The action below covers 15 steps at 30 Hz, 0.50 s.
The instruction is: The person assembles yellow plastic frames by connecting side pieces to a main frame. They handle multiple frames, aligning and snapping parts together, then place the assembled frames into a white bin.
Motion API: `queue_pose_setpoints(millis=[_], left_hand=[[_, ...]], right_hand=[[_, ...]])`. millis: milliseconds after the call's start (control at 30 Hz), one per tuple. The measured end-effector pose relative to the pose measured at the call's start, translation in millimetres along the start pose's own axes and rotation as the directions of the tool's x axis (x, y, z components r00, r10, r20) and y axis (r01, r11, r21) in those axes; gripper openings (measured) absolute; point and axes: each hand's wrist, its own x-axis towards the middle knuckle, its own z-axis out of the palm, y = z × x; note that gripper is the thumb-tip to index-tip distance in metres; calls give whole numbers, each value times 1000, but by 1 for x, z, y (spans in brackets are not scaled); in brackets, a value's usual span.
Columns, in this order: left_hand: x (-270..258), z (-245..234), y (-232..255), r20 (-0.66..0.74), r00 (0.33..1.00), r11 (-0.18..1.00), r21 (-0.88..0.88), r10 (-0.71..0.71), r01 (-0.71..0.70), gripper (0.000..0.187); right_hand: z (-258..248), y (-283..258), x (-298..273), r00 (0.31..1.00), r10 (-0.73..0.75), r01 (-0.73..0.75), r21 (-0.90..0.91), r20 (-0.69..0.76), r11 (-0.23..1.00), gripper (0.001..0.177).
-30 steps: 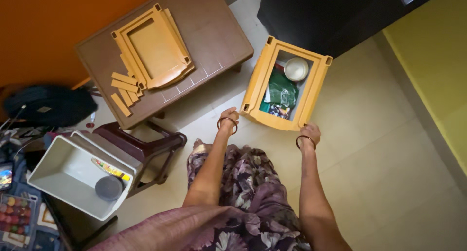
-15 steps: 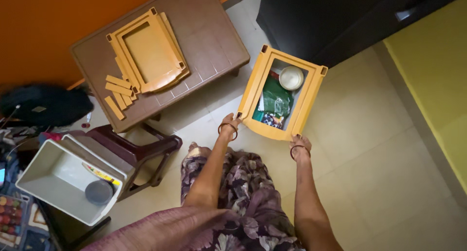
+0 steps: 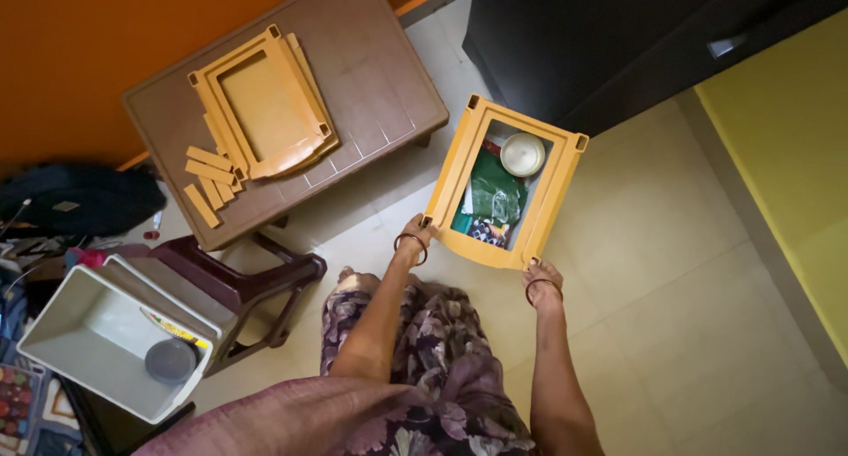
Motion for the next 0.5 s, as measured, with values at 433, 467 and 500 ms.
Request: queue_pose_setpoints(millis=[433,467,500], left_hand=[[2,0,7,-7,998,997,56,57,-57,37],[1,1,8,-43,997,996,53,70,-68,43],[0,1,8,-78,993,996,51,83,-79,49]], right_hand=[[2,-5,-1,994,-60,55,-53,-86,997,7],[0,-6,-7,997,-63,62,-28,-48,998,8],[-2,-7,-12,998,-68,68,-2,-11,998,9]])
